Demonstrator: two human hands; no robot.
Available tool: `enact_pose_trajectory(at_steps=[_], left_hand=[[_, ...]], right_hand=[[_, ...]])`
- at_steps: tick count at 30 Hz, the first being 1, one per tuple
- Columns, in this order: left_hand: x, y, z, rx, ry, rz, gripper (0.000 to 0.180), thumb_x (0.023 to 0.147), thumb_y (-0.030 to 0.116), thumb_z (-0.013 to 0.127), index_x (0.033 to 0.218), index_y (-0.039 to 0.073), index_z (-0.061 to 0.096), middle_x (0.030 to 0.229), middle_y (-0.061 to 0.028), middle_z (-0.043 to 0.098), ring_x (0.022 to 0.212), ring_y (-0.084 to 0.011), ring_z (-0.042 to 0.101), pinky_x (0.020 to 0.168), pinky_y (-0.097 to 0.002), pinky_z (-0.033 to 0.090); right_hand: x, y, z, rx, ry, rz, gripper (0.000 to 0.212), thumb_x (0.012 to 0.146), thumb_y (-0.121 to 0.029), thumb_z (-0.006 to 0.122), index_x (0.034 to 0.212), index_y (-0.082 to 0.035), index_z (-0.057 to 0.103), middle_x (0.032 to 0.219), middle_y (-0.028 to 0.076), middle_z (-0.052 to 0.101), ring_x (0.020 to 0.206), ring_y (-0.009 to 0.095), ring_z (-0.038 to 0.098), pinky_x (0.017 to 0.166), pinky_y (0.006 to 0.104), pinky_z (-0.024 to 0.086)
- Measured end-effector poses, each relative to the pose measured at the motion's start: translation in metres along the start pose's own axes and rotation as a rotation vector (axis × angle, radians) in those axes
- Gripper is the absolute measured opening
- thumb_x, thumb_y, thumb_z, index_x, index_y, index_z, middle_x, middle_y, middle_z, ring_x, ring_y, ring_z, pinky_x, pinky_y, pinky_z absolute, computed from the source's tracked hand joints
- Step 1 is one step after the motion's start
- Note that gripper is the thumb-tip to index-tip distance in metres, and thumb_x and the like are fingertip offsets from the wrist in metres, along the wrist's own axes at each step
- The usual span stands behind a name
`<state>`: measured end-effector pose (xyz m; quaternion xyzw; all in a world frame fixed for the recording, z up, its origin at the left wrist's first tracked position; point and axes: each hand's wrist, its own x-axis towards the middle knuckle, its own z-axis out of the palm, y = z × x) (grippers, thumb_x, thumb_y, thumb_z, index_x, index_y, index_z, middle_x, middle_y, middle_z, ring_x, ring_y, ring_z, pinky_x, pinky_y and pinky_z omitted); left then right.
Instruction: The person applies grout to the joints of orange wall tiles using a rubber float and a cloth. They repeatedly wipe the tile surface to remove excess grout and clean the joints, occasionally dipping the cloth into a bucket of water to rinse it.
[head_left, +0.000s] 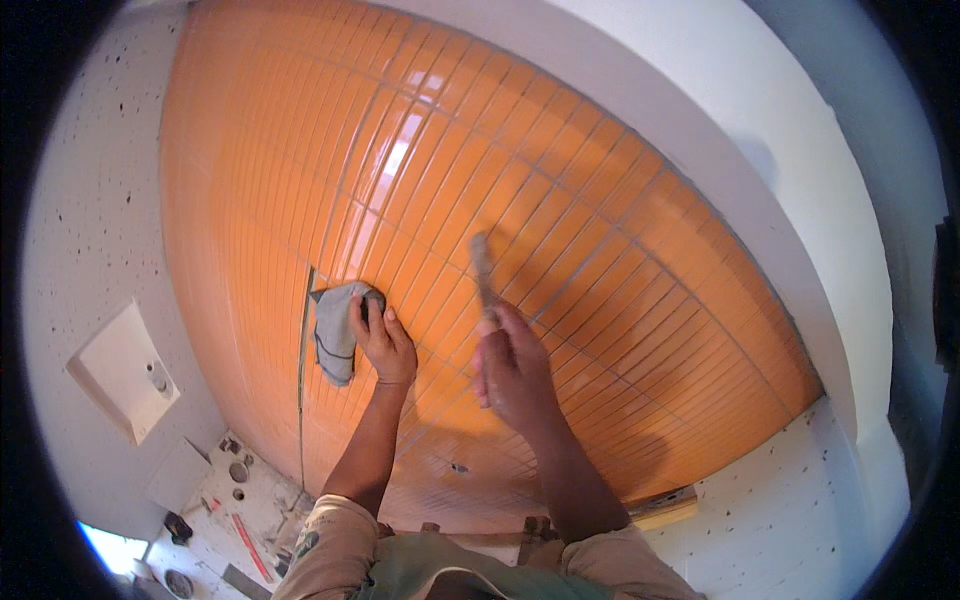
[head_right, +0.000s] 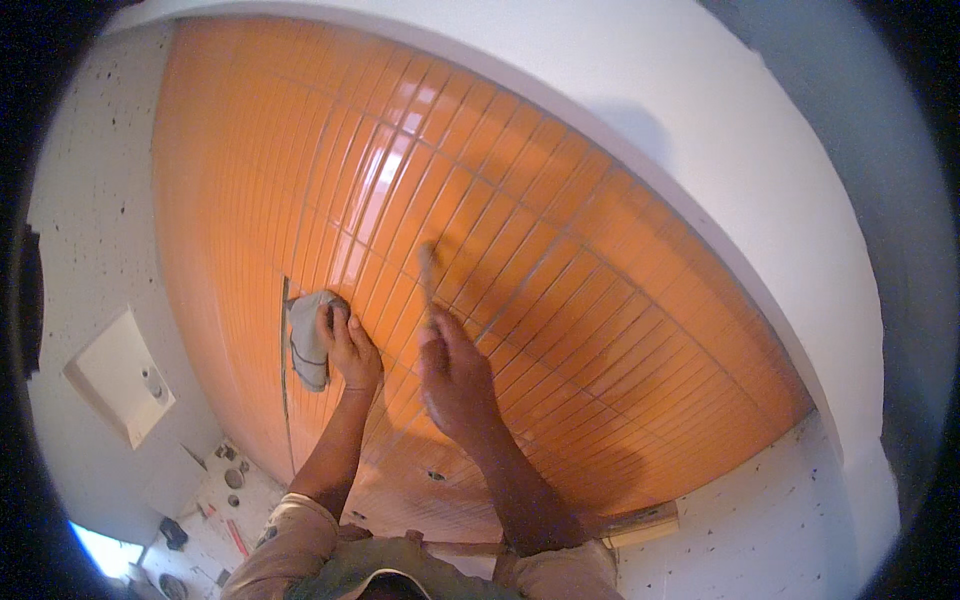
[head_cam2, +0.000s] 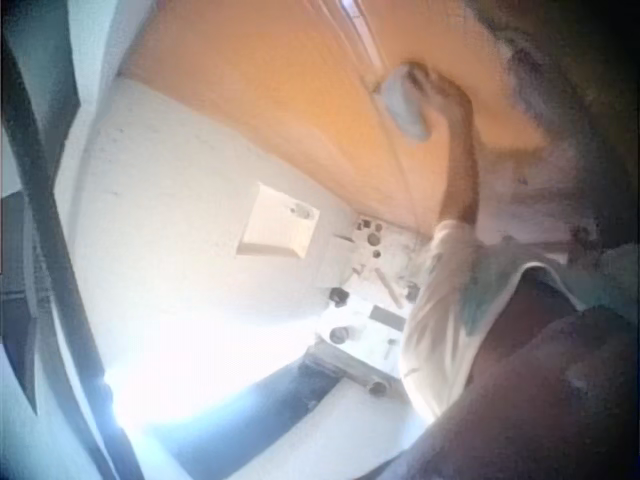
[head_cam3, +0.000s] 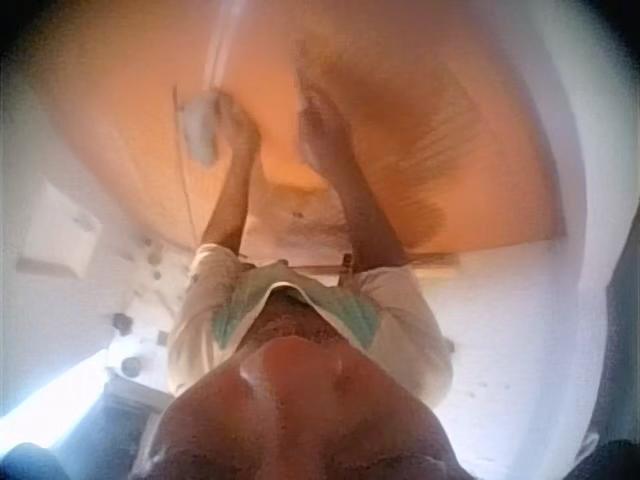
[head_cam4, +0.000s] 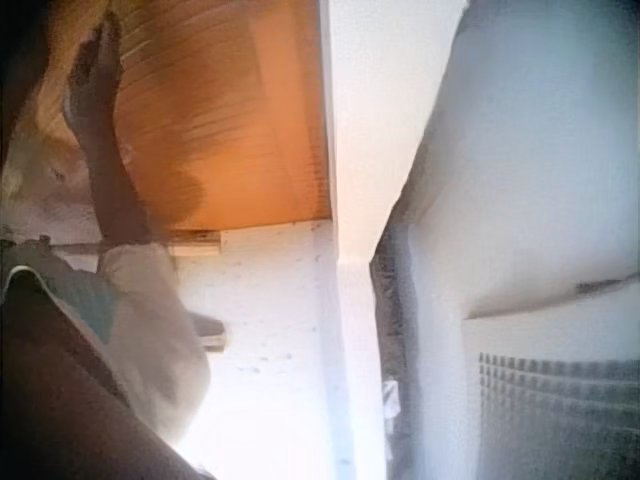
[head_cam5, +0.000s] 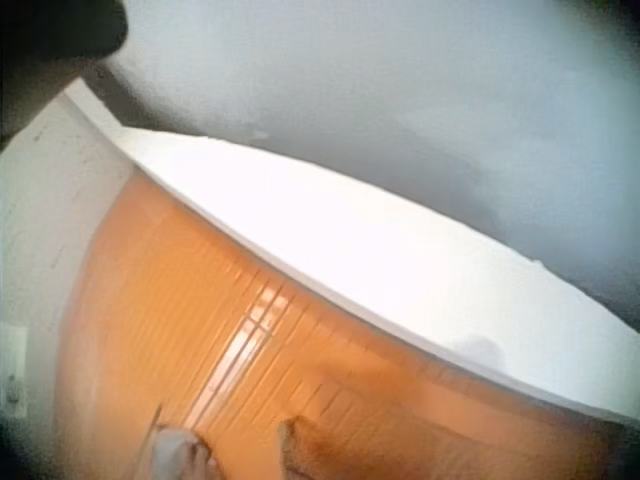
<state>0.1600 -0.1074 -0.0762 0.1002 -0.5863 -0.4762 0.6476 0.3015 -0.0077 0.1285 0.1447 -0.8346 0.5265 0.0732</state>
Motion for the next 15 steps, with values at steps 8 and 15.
enact_pose_trajectory(at_steps=[8,15], left_hand=[[0.002,0.008,-0.001,0.07,-0.037,0.016,0.035,0.1,0.012,0.05,0.122,-0.016,0.052,0.141,-0.0305,0.037,0.129,-0.0444,0.041,0.107,-0.0474,0.035],[0.001,0.008,-0.002,0.095,-0.028,0.052,0.035,0.101,0.013,0.049,0.123,-0.015,0.051,0.142,-0.0317,0.035,0.13,-0.0452,0.04,0.107,-0.047,0.036]], right_hand=[[0.013,-0.019,-0.033,0.01,0.221,-0.34,0.033,0.103,-0.019,0.039,0.13,-0.003,0.047,0.07,0.001,0.046,0.048,0.006,0.046,0.041,0.022,0.041],[0.017,-0.02,-0.031,-0.064,0.259,-0.323,0.036,0.101,-0.02,0.044,0.133,-0.003,0.046,0.074,0.01,0.054,0.062,0.017,0.055,0.06,0.0326,0.046]])
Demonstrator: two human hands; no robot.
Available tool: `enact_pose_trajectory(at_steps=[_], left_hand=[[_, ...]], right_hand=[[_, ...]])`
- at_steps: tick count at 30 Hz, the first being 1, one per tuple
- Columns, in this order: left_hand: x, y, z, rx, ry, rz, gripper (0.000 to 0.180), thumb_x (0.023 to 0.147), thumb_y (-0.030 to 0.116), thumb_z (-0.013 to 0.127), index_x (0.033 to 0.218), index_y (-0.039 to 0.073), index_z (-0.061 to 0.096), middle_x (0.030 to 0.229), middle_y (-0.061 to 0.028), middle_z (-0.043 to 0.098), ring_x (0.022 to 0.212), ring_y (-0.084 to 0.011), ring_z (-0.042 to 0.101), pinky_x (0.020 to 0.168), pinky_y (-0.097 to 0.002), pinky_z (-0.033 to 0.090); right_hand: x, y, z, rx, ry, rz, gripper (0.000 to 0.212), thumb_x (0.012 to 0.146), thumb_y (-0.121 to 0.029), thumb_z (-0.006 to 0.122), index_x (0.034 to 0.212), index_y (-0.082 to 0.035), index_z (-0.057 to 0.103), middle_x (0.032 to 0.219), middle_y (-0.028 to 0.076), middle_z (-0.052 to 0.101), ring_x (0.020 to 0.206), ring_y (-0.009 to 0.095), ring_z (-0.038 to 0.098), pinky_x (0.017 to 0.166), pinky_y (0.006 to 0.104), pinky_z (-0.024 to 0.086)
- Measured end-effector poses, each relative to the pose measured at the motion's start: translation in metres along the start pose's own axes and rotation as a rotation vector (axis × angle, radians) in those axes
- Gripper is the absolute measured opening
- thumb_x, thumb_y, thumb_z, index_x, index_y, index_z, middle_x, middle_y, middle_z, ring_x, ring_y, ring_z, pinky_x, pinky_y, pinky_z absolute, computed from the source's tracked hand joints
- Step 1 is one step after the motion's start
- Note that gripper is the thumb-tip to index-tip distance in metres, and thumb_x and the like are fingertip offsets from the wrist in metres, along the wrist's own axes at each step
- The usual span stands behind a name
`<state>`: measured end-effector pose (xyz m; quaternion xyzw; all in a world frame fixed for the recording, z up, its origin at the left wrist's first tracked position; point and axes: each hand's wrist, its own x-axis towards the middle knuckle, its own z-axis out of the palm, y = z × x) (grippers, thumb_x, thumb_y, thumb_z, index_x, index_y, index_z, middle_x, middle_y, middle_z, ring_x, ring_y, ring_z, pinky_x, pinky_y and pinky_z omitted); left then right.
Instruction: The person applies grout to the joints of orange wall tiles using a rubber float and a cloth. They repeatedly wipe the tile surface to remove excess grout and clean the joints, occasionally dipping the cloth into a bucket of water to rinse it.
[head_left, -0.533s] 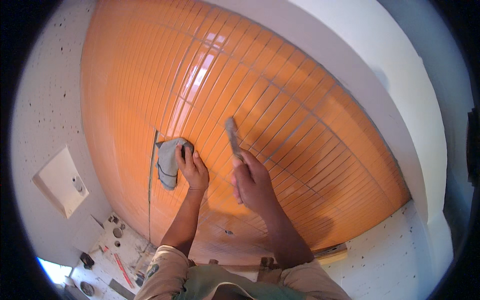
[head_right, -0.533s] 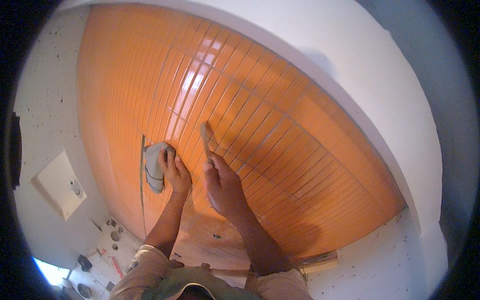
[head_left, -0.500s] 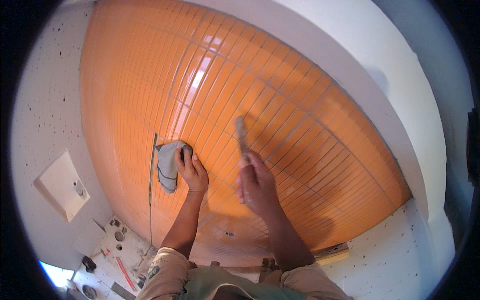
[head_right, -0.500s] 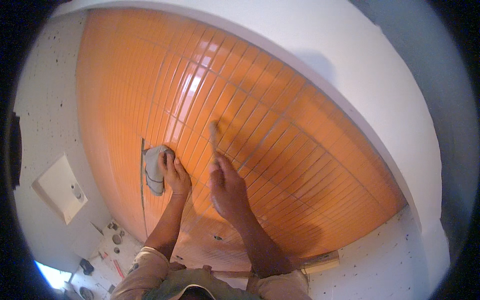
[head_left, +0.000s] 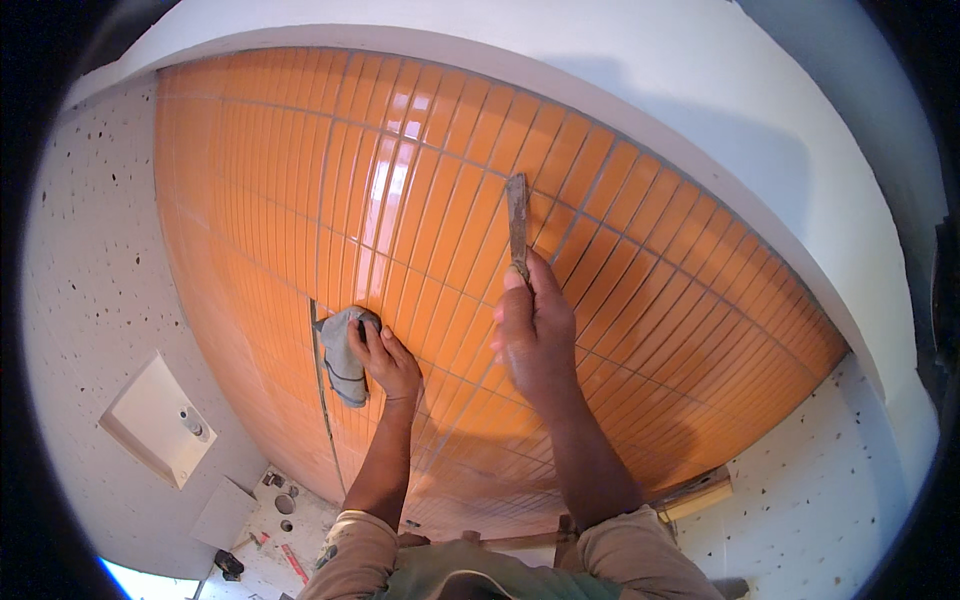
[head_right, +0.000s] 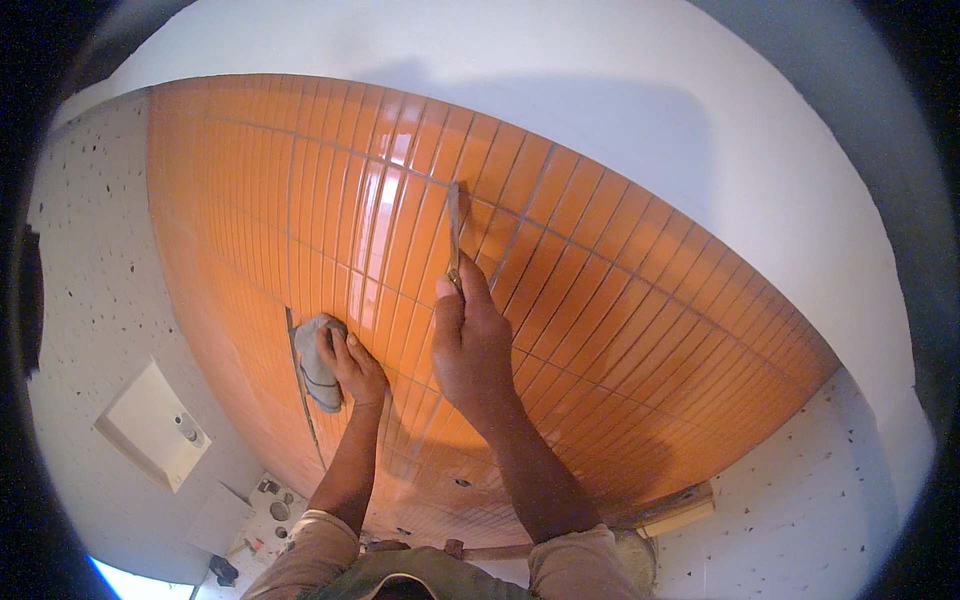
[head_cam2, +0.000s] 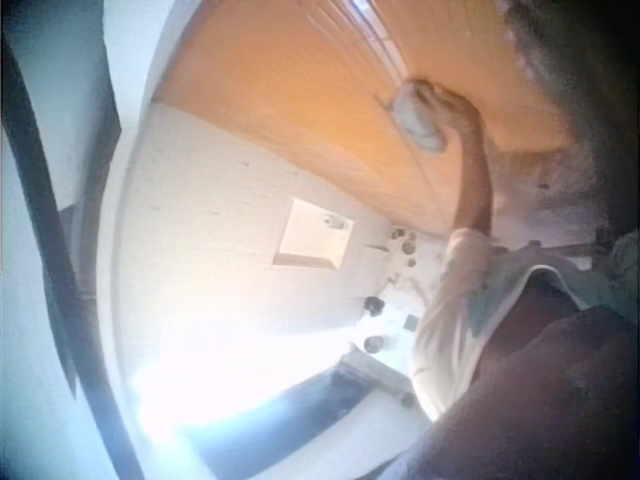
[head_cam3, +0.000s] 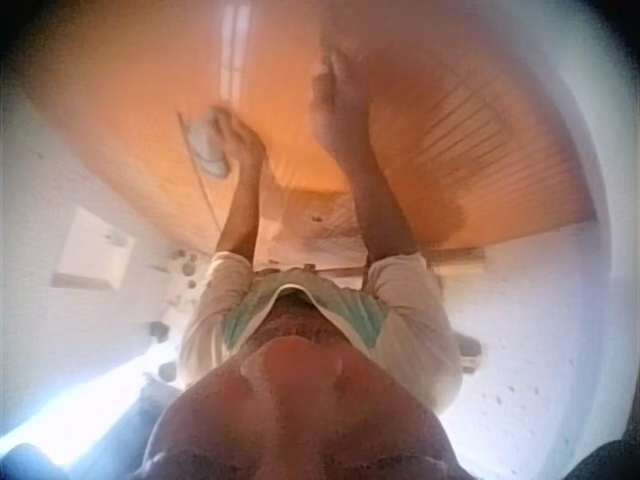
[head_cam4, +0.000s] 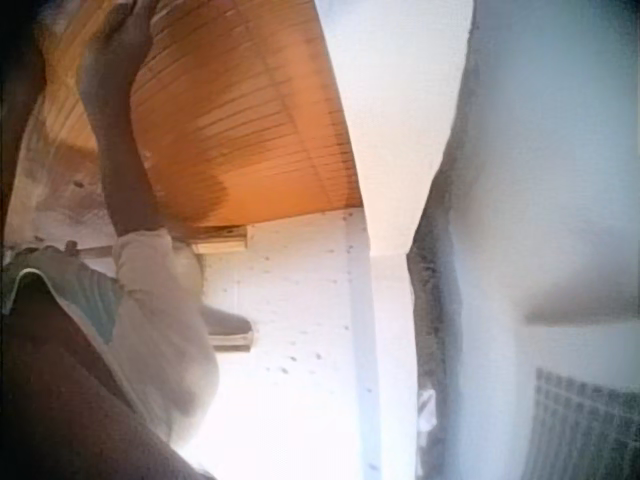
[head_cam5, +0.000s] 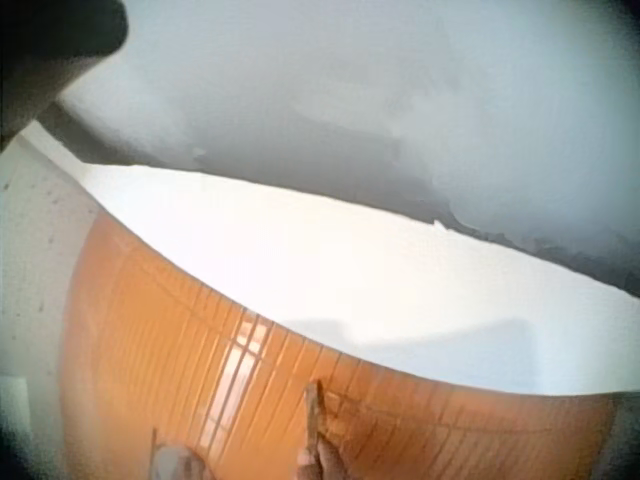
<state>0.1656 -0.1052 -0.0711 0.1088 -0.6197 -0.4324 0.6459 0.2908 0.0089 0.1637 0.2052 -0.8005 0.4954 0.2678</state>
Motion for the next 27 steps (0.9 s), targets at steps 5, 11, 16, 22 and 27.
enact_pose_trajectory(at_steps=[5,11,16,22,27], left_hand=[[-0.001,0.006,0.0,-0.051,0.016,-0.015,0.038,0.102,0.016,0.047,0.124,-0.014,0.05,0.138,-0.0329,0.039,0.127,-0.0457,0.041,0.107,-0.0481,0.034],[0.001,0.004,0.0,0.027,-0.006,0.023,0.035,0.1,0.011,0.049,0.125,-0.014,0.05,0.14,-0.0318,0.037,0.127,-0.0458,0.042,0.105,-0.047,0.037],[0.0,0.002,0.0,-0.001,-0.006,-0.009,0.035,0.1,0.011,0.048,0.125,-0.014,0.05,0.139,-0.0315,0.037,0.128,-0.0453,0.041,0.106,-0.0466,0.037],[-0.002,0.001,0.001,0.015,-0.004,0.009,0.035,0.101,0.012,0.048,0.124,-0.014,0.05,0.14,-0.031,0.036,0.129,-0.0437,0.04,0.106,-0.0462,0.037],[-0.001,0.01,-0.005,0.196,0.003,0.06,0.031,0.099,0.01,0.052,0.121,-0.011,0.054,0.137,-0.0273,0.044,0.122,-0.0396,0.046,0.1,-0.0459,0.04]], right_hand=[[-0.008,0.007,0.0,-0.047,-0.066,0.095,0.037,0.101,-0.02,0.044,0.133,-0.003,0.046,0.076,0.016,0.056,0.066,0.023,0.06,0.064,0.0351,0.048],[-0.044,0.013,-0.014,-0.008,-0.24,0.153,0.033,0.102,-0.021,0.039,0.128,-0.003,0.05,0.068,0.001,0.047,0.05,0.007,0.048,0.043,0.0243,0.042],[-0.008,-0.001,0.003,-0.007,-0.075,-0.043,0.033,0.102,-0.019,0.039,0.129,-0.002,0.049,0.067,0.001,0.047,0.049,0.006,0.048,0.043,0.024,0.043],[0.009,-0.01,0.008,0.004,-0.101,-0.007,0.035,0.103,-0.019,0.039,0.131,-0.002,0.047,0.068,0.001,0.047,0.049,0.006,0.047,0.043,0.0246,0.044],[0.01,-0.008,0.019,-0.031,-0.022,0.0,0.031,0.1,-0.017,0.046,0.127,-0.003,0.05,0.073,0.016,0.057,0.065,0.029,0.061,0.061,0.0382,0.047]])
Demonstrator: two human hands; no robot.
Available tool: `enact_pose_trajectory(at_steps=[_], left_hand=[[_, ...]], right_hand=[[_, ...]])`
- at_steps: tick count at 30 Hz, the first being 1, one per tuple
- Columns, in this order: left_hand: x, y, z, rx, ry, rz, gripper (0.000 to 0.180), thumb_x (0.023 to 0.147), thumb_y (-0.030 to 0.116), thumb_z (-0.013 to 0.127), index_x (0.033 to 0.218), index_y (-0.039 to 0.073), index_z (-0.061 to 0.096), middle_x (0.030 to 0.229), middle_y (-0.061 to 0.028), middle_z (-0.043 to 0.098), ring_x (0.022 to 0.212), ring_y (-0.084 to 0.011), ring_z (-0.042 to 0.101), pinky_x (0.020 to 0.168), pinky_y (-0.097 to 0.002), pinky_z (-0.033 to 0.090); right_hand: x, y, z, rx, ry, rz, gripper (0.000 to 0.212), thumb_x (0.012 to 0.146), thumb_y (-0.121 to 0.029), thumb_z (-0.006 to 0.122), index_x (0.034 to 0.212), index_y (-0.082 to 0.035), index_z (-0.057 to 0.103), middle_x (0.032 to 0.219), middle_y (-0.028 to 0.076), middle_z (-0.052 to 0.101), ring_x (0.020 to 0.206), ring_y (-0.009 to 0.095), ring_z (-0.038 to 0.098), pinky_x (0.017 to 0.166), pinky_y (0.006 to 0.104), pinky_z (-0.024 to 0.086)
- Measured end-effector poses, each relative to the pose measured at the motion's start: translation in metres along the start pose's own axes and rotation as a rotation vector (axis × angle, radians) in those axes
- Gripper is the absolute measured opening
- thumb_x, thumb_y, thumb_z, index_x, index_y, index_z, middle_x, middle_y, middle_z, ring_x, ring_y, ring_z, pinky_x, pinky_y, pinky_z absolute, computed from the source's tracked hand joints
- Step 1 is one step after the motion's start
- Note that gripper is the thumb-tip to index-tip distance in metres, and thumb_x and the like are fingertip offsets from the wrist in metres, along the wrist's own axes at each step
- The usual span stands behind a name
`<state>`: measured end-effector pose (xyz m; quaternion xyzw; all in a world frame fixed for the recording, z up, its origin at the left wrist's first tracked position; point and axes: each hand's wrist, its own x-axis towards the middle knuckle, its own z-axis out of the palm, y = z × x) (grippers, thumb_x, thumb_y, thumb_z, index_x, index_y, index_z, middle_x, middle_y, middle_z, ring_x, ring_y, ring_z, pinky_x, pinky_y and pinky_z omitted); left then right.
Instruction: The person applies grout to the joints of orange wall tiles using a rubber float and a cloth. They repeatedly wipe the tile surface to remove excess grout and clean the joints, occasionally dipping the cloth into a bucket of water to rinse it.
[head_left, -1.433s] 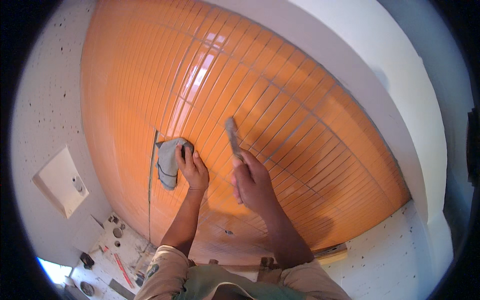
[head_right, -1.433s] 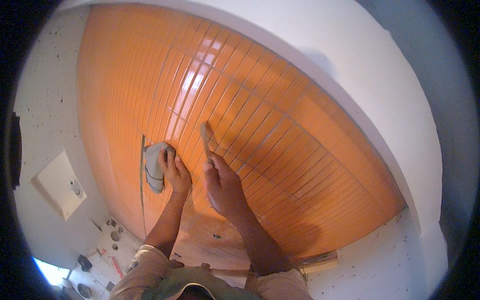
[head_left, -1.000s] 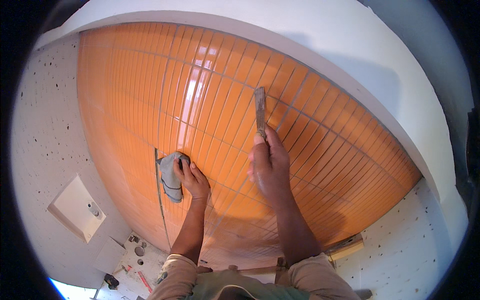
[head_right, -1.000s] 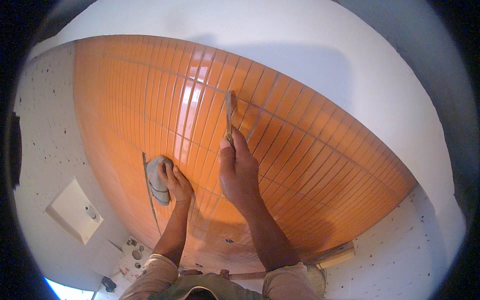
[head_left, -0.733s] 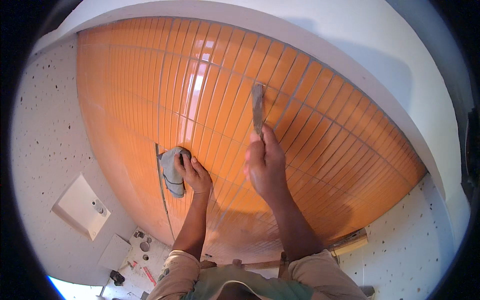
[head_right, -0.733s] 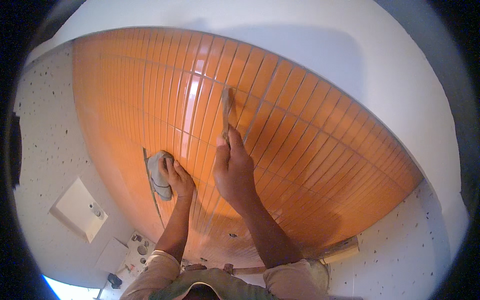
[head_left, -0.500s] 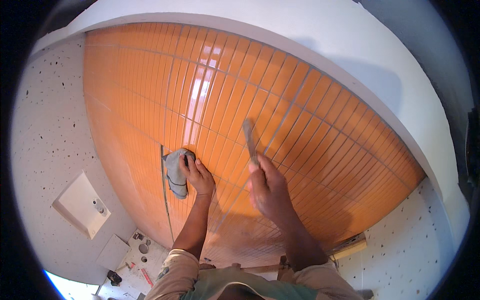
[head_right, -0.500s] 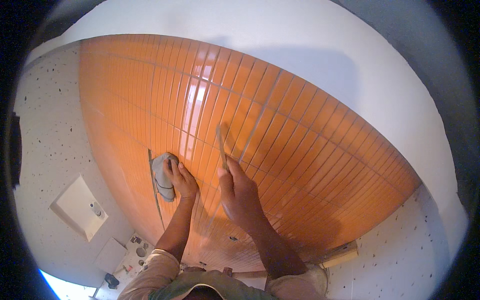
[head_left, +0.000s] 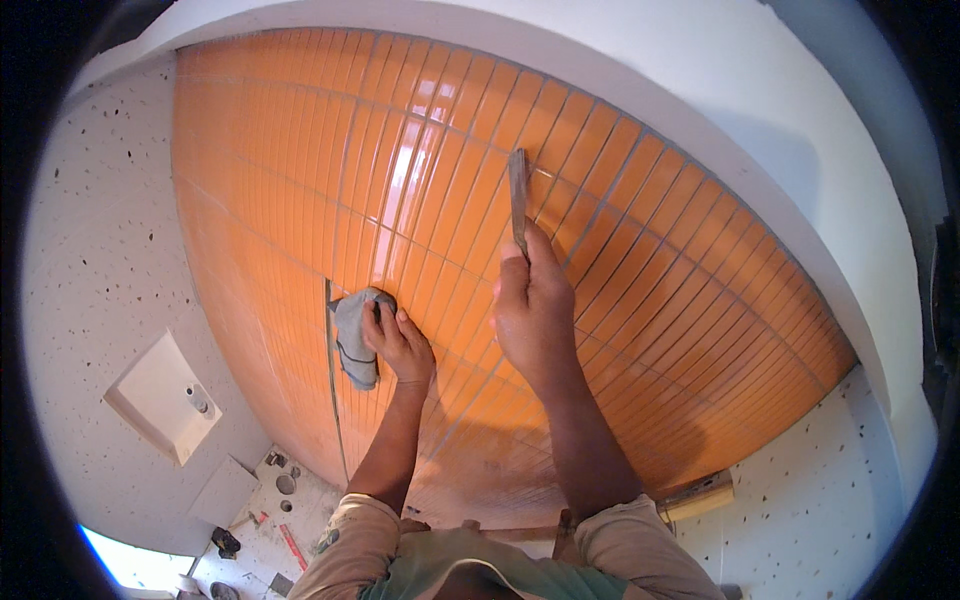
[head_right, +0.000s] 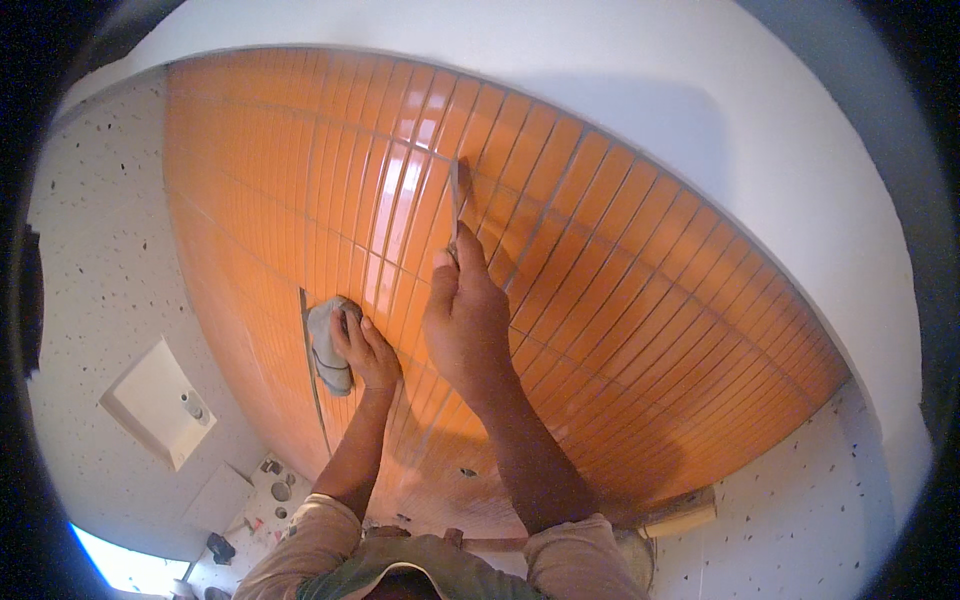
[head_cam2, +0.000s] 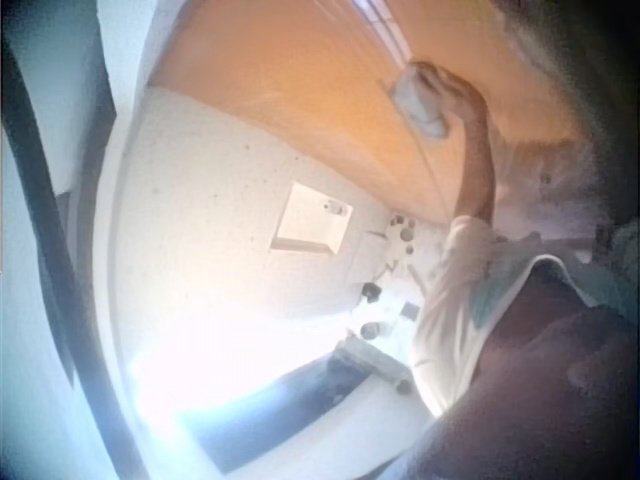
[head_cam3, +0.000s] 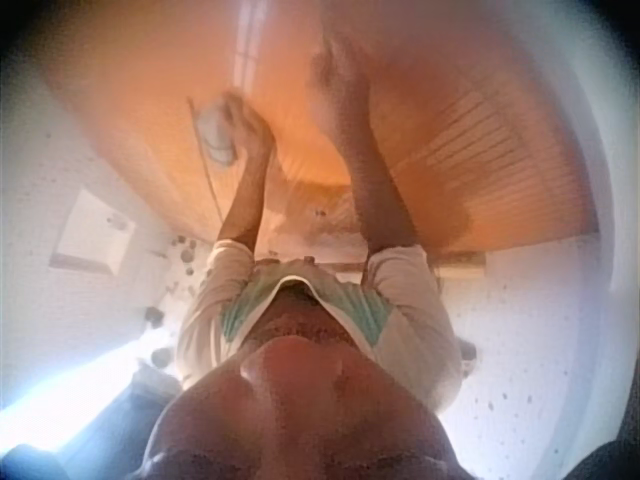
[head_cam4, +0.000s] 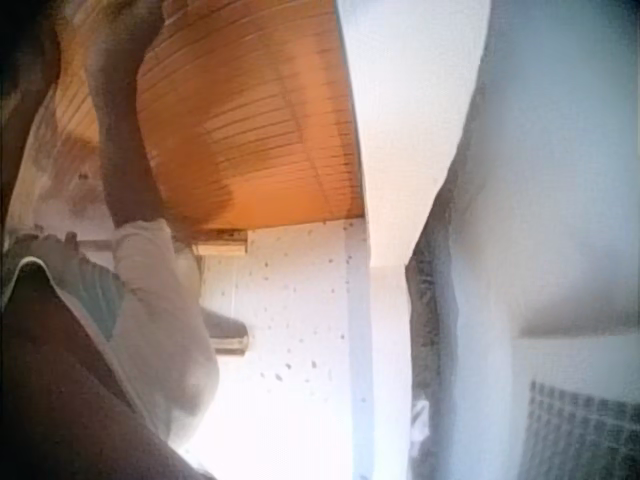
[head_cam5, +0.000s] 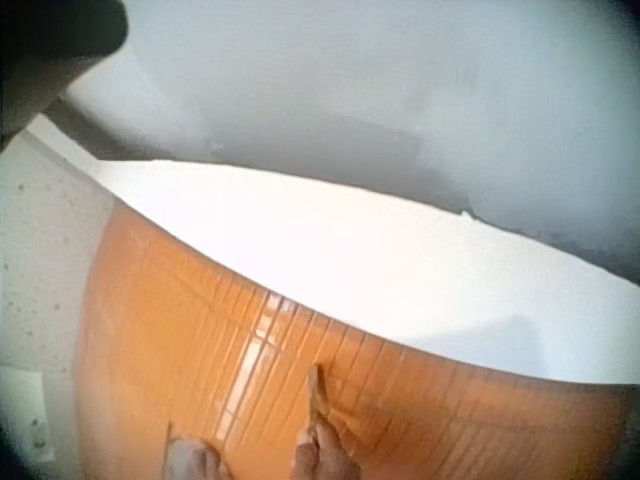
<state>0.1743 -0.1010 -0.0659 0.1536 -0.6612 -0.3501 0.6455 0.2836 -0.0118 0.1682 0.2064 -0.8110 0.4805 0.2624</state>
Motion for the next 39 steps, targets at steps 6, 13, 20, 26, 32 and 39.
enact_pose_trajectory(at_steps=[6,13,20,26,32,39], left_hand=[[0.012,-0.017,-0.006,-0.09,0.011,0.017,0.023,0.097,0.011,0.056,0.11,-0.007,0.062,0.12,-0.0237,0.056,0.107,-0.0353,0.056,0.09,-0.0411,0.046],[0.048,-0.017,-0.012,-0.749,0.039,-0.402,0.021,0.098,0.014,0.057,0.106,-0.004,0.063,0.107,-0.0166,0.063,0.097,-0.029,0.061,0.086,-0.0384,0.049],[0.121,0.117,-0.015,-0.599,-0.089,0.404,0.015,0.087,0.0,0.062,0.101,-0.002,0.066,0.1,-0.0166,0.063,0.089,-0.0303,0.061,0.083,-0.0391,0.049],[0.163,0.133,-0.005,-0.635,-0.272,0.361,0.032,0.08,-0.008,0.057,0.11,-0.001,0.067,0.1,-0.0157,0.058,0.087,-0.0302,0.056,0.077,-0.0376,0.048],[0.197,0.131,-0.027,-0.504,-0.509,0.402,0.034,0.084,0.0,0.066,0.118,0.0,0.065,0.119,-0.0162,0.054,0.101,-0.0276,0.059,0.087,-0.0363,0.051],[0.21,0.133,-0.058,-0.756,-0.693,0.154,0.035,0.081,0.003,0.075,0.115,0.004,0.068,0.122,-0.0104,0.058,0.108,-0.0201,0.06,0.089,-0.0329,0.052]], right_hand=[[-0.01,-0.004,-0.018,-0.105,-0.271,0.198,0.031,0.1,-0.02,0.045,0.125,-0.002,0.05,0.075,0.019,0.056,0.072,0.036,0.062,0.064,0.0426,0.047],[-0.064,0.004,-0.08,0.124,-0.22,0.456,0.036,0.099,-0.023,0.046,0.129,-0.003,0.052,0.067,0.005,0.048,0.054,0.012,0.051,0.052,0.0317,0.045],[-0.093,-0.001,-0.103,0.17,0.017,0.234,0.039,0.099,-0.019,0.047,0.134,-0.002,0.049,0.068,-0.001,0.046,0.053,0.006,0.046,0.046,0.0231,0.041],[-0.104,-0.001,-0.135,0.226,0.123,0.238,0.041,0.1,-0.018,0.047,0.137,0.001,0.045,0.068,-0.001,0.047,0.05,0.005,0.045,0.044,0.0218,0.04],[-0.105,0.001,-0.143,0.249,0.163,0.234,0.04,0.099,-0.019,0.049,0.134,0.0,0.046,0.068,-0.001,0.049,0.049,0.005,0.046,0.042,0.0217,0.039],[-0.103,0.005,-0.135,0.134,0.21,0.16,0.049,0.087,-0.012,0.068,0.131,-0.002,0.047,0.075,0.0,0.052,0.061,0.007,0.052,0.055,0.0234,0.047]])
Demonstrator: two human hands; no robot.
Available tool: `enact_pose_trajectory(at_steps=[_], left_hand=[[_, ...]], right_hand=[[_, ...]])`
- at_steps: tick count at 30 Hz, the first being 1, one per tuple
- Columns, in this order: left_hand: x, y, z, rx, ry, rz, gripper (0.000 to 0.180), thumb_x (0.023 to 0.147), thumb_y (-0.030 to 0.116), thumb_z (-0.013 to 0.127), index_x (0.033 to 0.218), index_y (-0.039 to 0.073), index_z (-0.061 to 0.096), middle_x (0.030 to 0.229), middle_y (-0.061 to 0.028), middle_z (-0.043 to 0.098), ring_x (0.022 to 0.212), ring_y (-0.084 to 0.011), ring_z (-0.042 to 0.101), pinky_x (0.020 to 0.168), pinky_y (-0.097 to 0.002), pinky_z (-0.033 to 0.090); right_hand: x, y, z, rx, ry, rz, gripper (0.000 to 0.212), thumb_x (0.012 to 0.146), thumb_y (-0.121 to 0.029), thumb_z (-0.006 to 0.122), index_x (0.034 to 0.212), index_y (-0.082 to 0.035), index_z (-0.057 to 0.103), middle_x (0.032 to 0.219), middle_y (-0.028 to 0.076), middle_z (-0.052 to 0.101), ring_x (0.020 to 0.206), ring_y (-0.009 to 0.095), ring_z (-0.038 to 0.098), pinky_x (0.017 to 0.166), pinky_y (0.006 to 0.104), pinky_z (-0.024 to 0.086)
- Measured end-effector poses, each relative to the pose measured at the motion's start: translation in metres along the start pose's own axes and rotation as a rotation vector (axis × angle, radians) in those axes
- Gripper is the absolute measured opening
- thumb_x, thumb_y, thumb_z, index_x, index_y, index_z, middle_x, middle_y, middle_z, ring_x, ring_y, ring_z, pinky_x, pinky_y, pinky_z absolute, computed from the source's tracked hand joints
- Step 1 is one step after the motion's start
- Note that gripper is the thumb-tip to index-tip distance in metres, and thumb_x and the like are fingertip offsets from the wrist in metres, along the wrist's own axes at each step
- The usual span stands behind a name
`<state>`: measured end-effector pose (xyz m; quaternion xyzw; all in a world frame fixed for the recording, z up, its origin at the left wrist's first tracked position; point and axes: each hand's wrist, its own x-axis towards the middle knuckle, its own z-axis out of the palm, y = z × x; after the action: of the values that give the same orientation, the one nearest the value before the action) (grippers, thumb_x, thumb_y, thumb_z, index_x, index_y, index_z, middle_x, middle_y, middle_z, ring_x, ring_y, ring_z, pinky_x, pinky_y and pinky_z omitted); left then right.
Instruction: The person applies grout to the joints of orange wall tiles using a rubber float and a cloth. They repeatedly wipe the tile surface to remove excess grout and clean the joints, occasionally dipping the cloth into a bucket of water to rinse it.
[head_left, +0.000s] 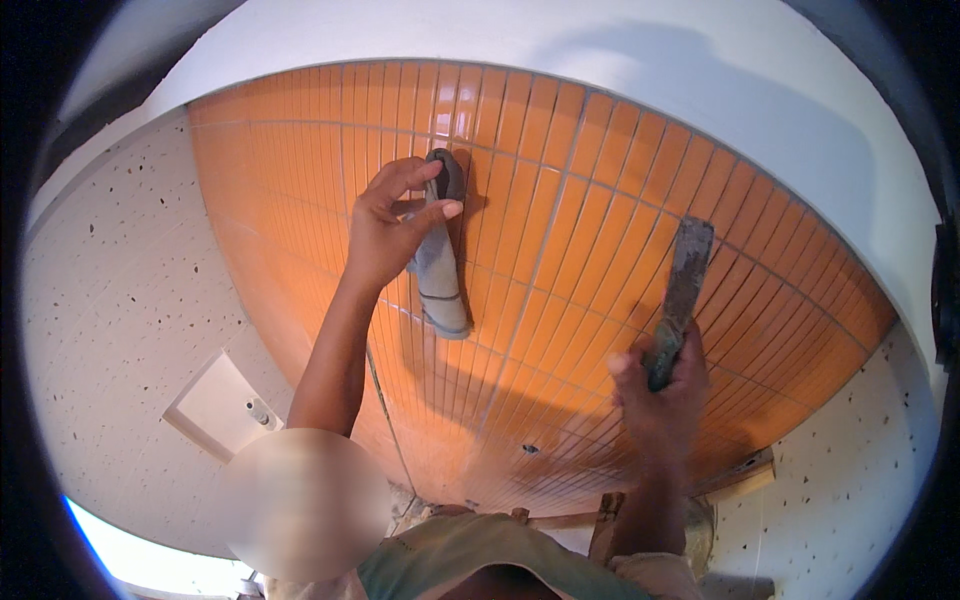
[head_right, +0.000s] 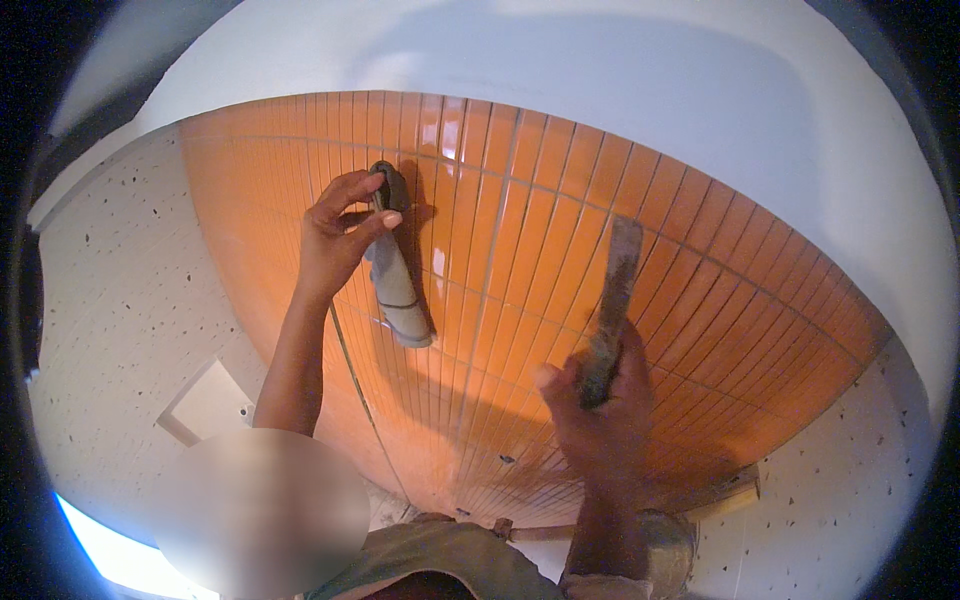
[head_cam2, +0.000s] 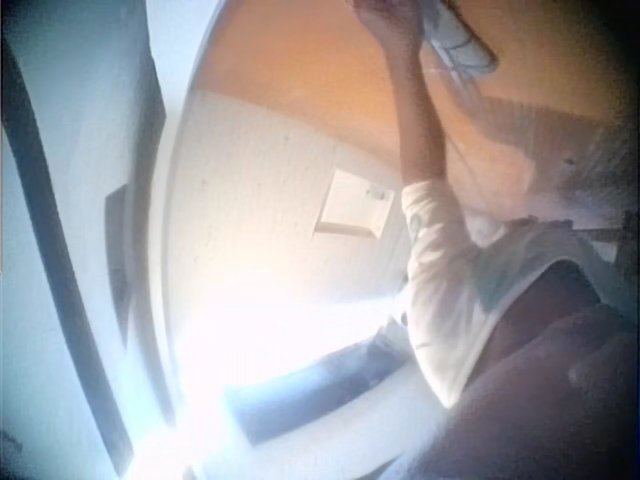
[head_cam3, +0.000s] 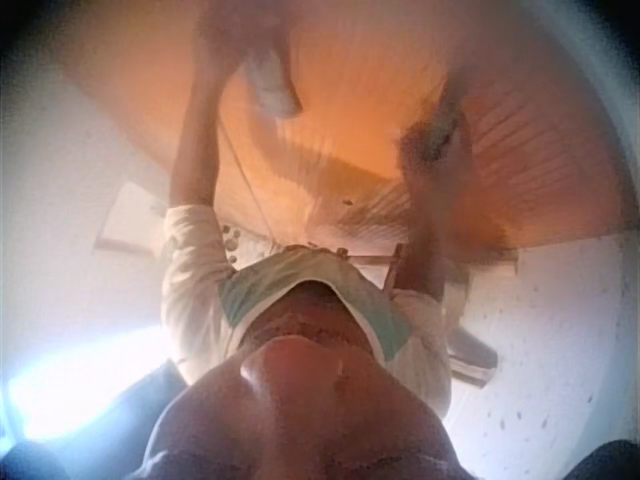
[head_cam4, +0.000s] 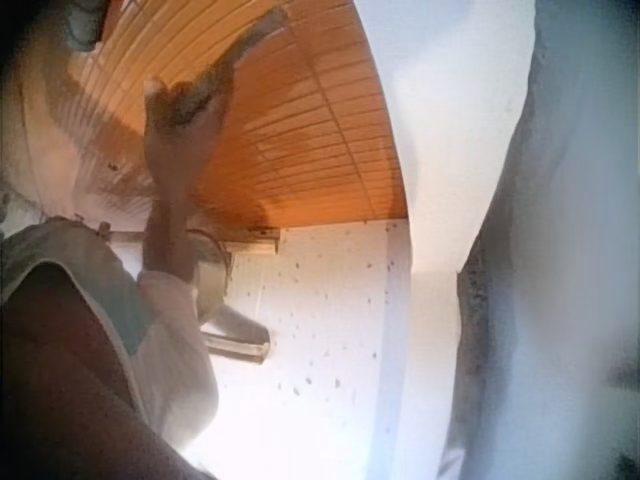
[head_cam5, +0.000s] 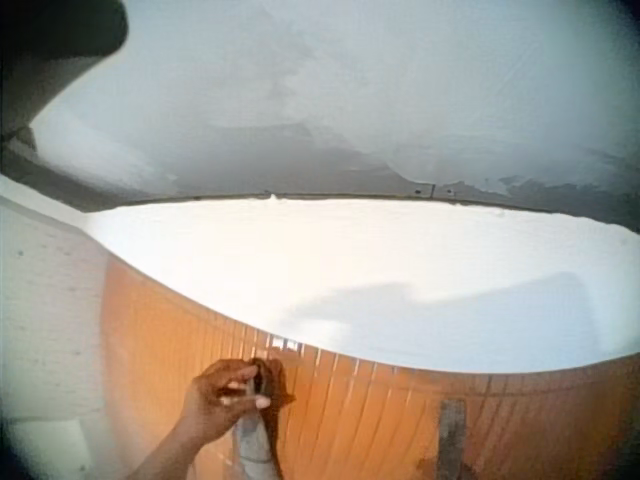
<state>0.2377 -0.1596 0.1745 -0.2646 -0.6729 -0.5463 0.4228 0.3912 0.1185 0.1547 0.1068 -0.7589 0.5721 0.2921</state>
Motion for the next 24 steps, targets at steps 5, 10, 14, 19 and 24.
enact_pose_trajectory(at_steps=[5,10,14,19,24], left_hand=[[-0.028,0.027,0.005,-0.354,-0.159,-0.016,0.032,0.084,-0.004,0.069,0.115,0.004,0.067,0.122,-0.0081,0.056,0.108,-0.0174,0.059,0.093,-0.0317,0.05],[-0.052,0.038,0.005,-0.519,-0.332,-0.168,0.032,0.085,-0.01,0.063,0.115,0.0,0.062,0.118,-0.0071,0.057,0.108,-0.0119,0.057,0.089,-0.0266,0.049],[-0.064,0.022,-0.002,-0.699,-0.358,-0.38,0.029,0.088,-0.007,0.058,0.116,0.001,0.057,0.117,-0.0059,0.059,0.104,-0.0105,0.059,0.087,-0.0263,0.048],[-0.08,0.025,0.013,-1.025,-0.354,-0.608,0.022,0.093,0.001,0.057,0.115,0.001,0.056,0.111,-0.009,0.063,0.1,-0.0135,0.062,0.088,-0.0276,0.049],[-0.082,0.023,0.015,-1.093,-0.138,-0.591,0.023,0.095,0.013,0.06,0.113,0.0,0.055,0.102,-0.0131,0.067,0.087,-0.0193,0.068,0.079,-0.034,0.057]], right_hand=[[0.016,0.018,0.061,0.022,-0.037,-0.21,0.047,0.079,-0.007,0.078,0.116,-0.002,0.051,0.082,0.003,0.059,0.073,0.011,0.059,0.067,0.0263,0.051],[0.03,0.011,0.096,0.368,-0.092,-0.056,0.035,0.081,-0.006,0.075,0.105,0.0,0.05,0.088,0.009,0.065,0.074,0.012,0.061,0.068,0.0273,0.052],[0.028,0.006,0.083,0.343,-0.172,0.006,0.031,0.082,-0.004,0.073,0.101,-0.001,0.049,0.08,0.007,0.063,0.069,0.013,0.062,0.065,0.0276,0.052],[0.031,-0.001,0.084,0.248,-0.221,-0.036,0.026,0.082,-0.007,0.073,0.096,-0.002,0.052,0.078,0.006,0.062,0.07,0.014,0.062,0.065,0.0295,0.05],[0.031,0.016,0.082,0.049,-0.48,0.019,0.029,0.079,-0.011,0.076,0.095,-0.002,0.054,0.08,0.007,0.063,0.073,0.017,0.063,0.068,0.0315,0.051]])
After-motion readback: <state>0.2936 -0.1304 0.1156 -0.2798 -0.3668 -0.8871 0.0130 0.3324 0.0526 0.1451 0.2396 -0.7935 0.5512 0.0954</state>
